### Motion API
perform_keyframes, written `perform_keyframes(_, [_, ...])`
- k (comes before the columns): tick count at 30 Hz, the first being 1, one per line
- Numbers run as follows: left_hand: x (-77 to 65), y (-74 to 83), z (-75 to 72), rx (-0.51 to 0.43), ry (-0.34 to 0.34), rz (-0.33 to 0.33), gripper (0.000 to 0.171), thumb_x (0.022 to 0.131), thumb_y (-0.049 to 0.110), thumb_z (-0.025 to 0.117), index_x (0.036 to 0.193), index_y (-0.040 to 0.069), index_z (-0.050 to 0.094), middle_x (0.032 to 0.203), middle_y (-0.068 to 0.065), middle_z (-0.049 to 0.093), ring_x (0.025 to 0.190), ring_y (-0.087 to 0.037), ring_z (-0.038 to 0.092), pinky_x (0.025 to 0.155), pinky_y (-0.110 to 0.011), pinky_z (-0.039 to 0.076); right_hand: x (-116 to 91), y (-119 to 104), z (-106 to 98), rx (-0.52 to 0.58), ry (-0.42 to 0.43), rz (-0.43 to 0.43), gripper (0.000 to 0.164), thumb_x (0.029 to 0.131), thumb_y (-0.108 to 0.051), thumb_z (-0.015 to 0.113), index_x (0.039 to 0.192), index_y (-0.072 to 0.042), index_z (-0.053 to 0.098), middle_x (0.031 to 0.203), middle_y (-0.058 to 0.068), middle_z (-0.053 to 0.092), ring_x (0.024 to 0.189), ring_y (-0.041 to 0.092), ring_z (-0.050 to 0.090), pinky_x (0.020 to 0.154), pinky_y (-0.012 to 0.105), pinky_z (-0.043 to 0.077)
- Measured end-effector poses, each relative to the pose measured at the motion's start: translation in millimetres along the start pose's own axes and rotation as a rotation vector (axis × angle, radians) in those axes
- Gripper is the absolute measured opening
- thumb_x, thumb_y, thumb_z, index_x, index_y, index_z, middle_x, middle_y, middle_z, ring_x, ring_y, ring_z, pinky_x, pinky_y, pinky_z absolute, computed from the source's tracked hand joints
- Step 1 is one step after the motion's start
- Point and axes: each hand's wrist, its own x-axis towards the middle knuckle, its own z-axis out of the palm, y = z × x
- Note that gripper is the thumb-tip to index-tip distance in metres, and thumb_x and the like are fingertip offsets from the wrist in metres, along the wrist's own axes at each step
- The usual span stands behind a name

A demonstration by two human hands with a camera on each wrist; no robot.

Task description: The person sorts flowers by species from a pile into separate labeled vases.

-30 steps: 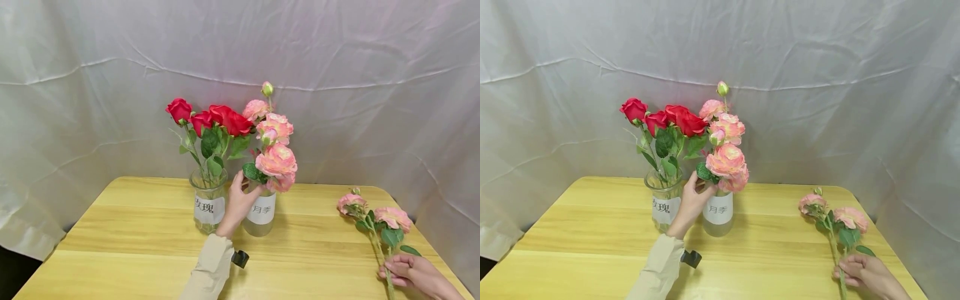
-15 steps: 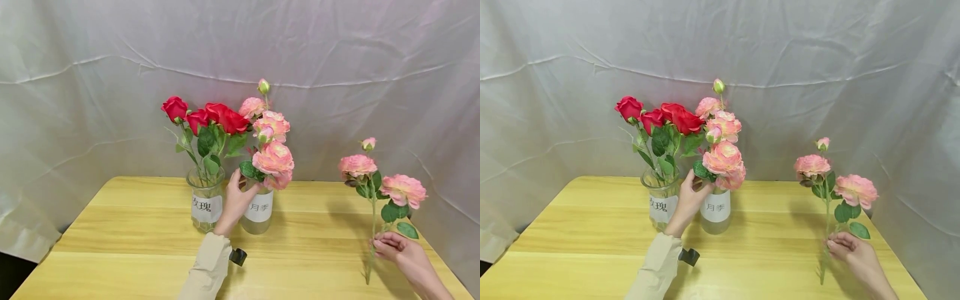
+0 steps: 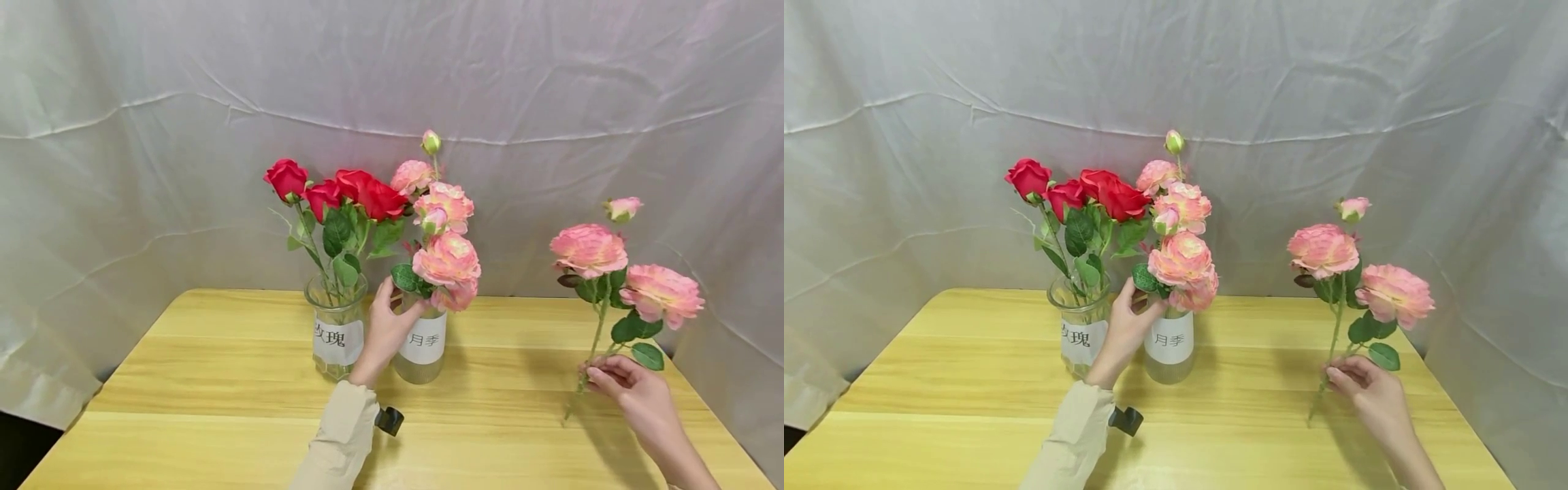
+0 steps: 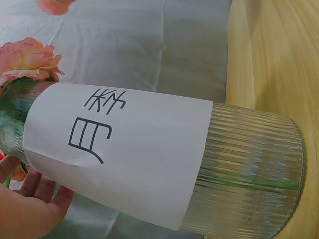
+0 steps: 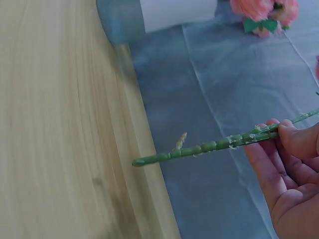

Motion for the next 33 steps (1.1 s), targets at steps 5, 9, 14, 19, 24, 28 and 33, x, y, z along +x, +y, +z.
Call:
perform_keyframes(5, [-0.4, 1.4, 0.4, 0.009, 0.003, 0.000, 0.055, 0.084, 0.020, 0.067, 0.134, 0.003, 0.050, 0.125, -0.016, 0.051, 0.115, -0.037, 0.049, 0.099, -0.052, 0.039, 1.4, -31.7, 15.3, -0.074, -0.069, -0.021, 0.016, 0.094, -0.001, 0.060, 0.097, 0.014, 0.060, 0.088, -0.003, 0.070, 0.082, 0.006, 0.067, 0.070, 0.025, 0.055])
perform_keyframes(9, [-0.7, 2.2, 0.8, 0.022, 0.004, 0.002, 0.055, 0.084, 0.021, 0.068, 0.133, 0.003, 0.050, 0.124, -0.015, 0.051, 0.114, -0.033, 0.050, 0.098, -0.051, 0.040, 3.5, -46.6, 24.6, -0.071, -0.113, -0.043, 0.015, 0.095, 0.000, 0.058, 0.099, 0.014, 0.061, 0.090, -0.002, 0.070, 0.085, 0.005, 0.066, 0.071, 0.023, 0.055])
perform_keyframes(14, [-1.0, 1.8, 1.7, 0.021, 0.000, -0.015, 0.055, 0.084, 0.021, 0.068, 0.133, 0.005, 0.051, 0.124, -0.014, 0.052, 0.114, -0.032, 0.050, 0.099, -0.048, 0.040, 6.2, -56.7, 33.6, -0.045, -0.128, -0.055, 0.016, 0.094, 0.000, 0.058, 0.099, 0.015, 0.061, 0.092, 0.005, 0.068, 0.083, 0.008, 0.066, 0.072, 0.026, 0.055])
perform_keyframes(19, [-1.3, 1.5, 2.8, 0.023, 0.003, -0.008, 0.054, 0.084, 0.021, 0.068, 0.132, 0.004, 0.052, 0.123, -0.014, 0.052, 0.113, -0.031, 0.051, 0.098, -0.048, 0.041, 6.3, -67.7, 41.5, -0.048, -0.092, -0.094, 0.014, 0.093, 0.002, 0.060, 0.098, 0.015, 0.061, 0.088, -0.001, 0.068, 0.080, 0.006, 0.065, 0.071, 0.022, 0.054])
perform_keyframes(24, [-1.5, 1.7, 2.6, 0.020, 0.005, -0.003, 0.053, 0.084, 0.020, 0.068, 0.132, 0.004, 0.051, 0.123, -0.015, 0.052, 0.113, -0.032, 0.051, 0.098, -0.049, 0.041, 3.9, -90.8, 50.5, -0.079, -0.070, -0.150, 0.013, 0.093, -0.001, 0.062, 0.096, 0.011, 0.063, 0.089, -0.004, 0.068, 0.081, 0.005, 0.064, 0.072, 0.018, 0.052])
perform_keyframes(28, [-0.9, 1.5, 1.7, 0.017, 0.007, -0.022, 0.054, 0.084, 0.021, 0.067, 0.133, 0.006, 0.051, 0.125, -0.014, 0.051, 0.114, -0.031, 0.050, 0.099, -0.048, 0.040, 1.0, -118.5, 60.9, -0.018, -0.061, -0.214, 0.011, 0.092, -0.001, 0.062, 0.095, 0.010, 0.064, 0.090, -0.001, 0.068, 0.082, 0.009, 0.064, 0.073, 0.018, 0.052])
perform_keyframes(33, [-0.3, 1.4, 0.9, 0.022, 0.012, -0.014, 0.053, 0.084, 0.021, 0.067, 0.132, 0.004, 0.051, 0.124, -0.015, 0.051, 0.114, -0.033, 0.051, 0.099, -0.047, 0.040, -2.6, -156.6, 76.3, 0.112, -0.042, -0.290, 0.006, 0.090, 0.006, 0.061, 0.093, 0.011, 0.063, 0.090, 0.001, 0.069, 0.085, 0.012, 0.066, 0.075, 0.020, 0.052])
